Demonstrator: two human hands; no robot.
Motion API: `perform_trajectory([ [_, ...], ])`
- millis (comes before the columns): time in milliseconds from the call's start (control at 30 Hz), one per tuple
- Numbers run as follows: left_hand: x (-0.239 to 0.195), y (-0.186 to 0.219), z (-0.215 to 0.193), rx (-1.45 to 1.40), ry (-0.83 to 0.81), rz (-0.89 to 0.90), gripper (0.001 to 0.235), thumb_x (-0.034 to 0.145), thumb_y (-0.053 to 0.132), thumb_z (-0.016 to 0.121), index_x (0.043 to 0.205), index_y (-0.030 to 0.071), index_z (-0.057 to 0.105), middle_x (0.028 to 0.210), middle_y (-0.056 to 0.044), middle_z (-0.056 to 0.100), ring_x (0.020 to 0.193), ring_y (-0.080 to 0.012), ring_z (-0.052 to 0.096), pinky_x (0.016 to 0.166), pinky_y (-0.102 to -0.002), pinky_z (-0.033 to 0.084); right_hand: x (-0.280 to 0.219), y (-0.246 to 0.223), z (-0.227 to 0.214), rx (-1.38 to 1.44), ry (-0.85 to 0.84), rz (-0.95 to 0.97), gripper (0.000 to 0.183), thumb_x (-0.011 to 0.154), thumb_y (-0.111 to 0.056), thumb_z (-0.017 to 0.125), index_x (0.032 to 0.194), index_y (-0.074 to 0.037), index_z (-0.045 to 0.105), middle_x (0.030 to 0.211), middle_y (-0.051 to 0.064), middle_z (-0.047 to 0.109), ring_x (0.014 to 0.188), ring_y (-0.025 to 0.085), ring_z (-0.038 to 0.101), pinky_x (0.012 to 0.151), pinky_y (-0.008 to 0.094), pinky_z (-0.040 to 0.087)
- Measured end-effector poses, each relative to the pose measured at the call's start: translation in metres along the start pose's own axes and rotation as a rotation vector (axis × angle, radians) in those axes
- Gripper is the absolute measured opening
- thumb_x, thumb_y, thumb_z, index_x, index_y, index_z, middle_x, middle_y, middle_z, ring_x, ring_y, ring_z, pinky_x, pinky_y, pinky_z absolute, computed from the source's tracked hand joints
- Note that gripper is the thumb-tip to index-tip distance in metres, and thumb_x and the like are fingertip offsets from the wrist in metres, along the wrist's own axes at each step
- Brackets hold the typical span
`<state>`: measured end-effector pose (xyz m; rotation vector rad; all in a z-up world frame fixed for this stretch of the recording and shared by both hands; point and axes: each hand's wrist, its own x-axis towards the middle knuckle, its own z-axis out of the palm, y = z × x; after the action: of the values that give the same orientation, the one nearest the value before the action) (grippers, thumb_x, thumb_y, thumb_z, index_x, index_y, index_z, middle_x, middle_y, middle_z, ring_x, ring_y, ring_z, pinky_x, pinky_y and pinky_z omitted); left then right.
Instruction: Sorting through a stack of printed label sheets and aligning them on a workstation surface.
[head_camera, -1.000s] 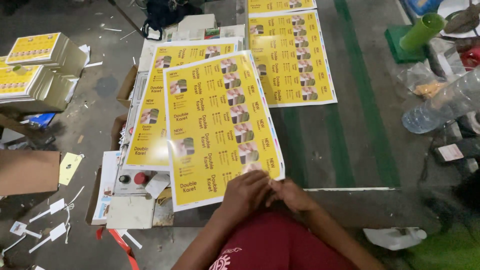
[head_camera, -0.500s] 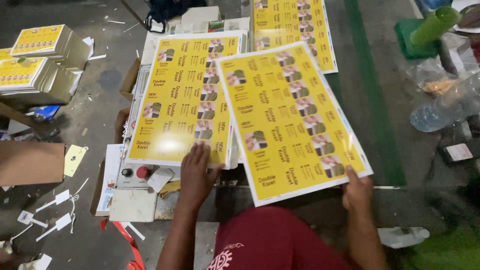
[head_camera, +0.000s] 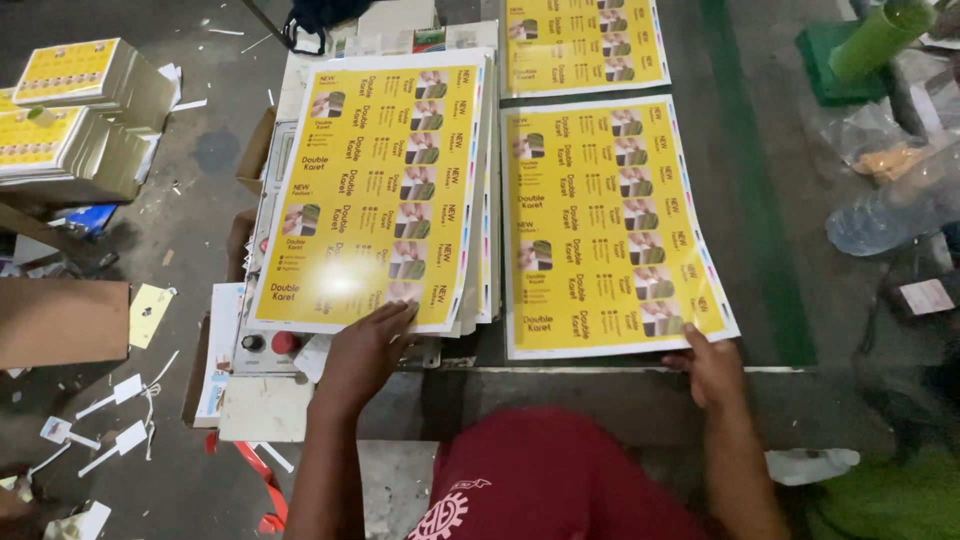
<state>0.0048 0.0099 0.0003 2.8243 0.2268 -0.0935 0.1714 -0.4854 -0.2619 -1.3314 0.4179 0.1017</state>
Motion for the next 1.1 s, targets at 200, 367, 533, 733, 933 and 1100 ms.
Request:
perform_trajectory([
  [200,0.000,-0.004,-0.002,-0.030,0.052,-0.074,0.020,0.098,0.031,0.062,0.106,0.028,0.079,0.101,-0.003,0.080,0.097,-0.0364,0.075,0.081,-0.054,0.060,0.084,0.030,0.041,0.049,-0.035,-0.053,0.044,0.105,-0.014,0.066,0.145,-0.003,0.051,0.117,0.025,0.066,0.080,0.045,0.072,0.057,0.061,0.063],
  [367,-0.012,-0.010,-0.010,-0.051,0.492,0.014,0.012,0.100,0.021,0.067,0.104,0.019,0.079,0.090,-0.010,0.077,0.084,-0.0370,0.075,0.070,-0.049,0.059,0.067,-0.009,0.068,0.073,-0.111,-0.014,0.051,0.108,-0.019,0.061,0.153,-0.006,0.040,0.114,0.021,0.064,0.088,0.041,0.074,0.060,0.049,0.067],
  [533,-0.016,-0.003,0.000,-0.057,0.743,0.105,0.015,0.100,0.017,0.068,0.109,0.017,0.080,0.097,-0.008,0.078,0.086,-0.0328,0.075,0.072,-0.042,0.060,-0.005,-0.029,0.075,0.066,-0.144,0.062,0.068,0.110,-0.020,0.054,0.165,-0.006,0.016,0.123,0.026,0.066,0.097,0.035,0.075,0.066,0.039,0.064],
  [733,0.006,0.075,0.047,-0.281,0.536,0.430,0.007,0.090,0.013,0.076,0.095,0.011,0.081,0.097,-0.010,0.081,0.099,-0.0296,0.077,0.082,-0.039,0.063,-0.092,-0.026,0.123,-0.107,-0.475,0.207,0.051,0.098,-0.017,0.066,0.146,-0.005,0.055,0.116,0.031,0.073,0.084,0.036,0.078,0.058,0.038,0.063],
  [933,0.016,0.139,0.067,-0.156,0.422,0.699,0.016,0.093,0.029,0.070,0.095,0.015,0.079,0.096,-0.007,0.078,0.099,-0.0286,0.076,0.086,-0.043,0.059,-0.125,-0.008,0.132,0.093,-0.780,0.161,0.056,0.090,-0.005,0.072,0.144,-0.005,0.058,0.122,0.023,0.075,0.094,0.033,0.075,0.070,0.042,0.066],
  [1100,0.017,0.110,0.063,-0.067,0.177,0.633,0.033,0.090,0.026,0.069,0.114,0.004,0.071,0.127,-0.009,0.071,0.128,-0.0291,0.060,0.108,-0.049,0.038,-0.111,-0.035,0.117,0.160,-0.529,0.254,0.028,0.103,-0.013,0.057,0.120,0.008,0.062,0.081,0.020,0.071,0.065,0.025,0.067,0.051,0.033,0.052],
])
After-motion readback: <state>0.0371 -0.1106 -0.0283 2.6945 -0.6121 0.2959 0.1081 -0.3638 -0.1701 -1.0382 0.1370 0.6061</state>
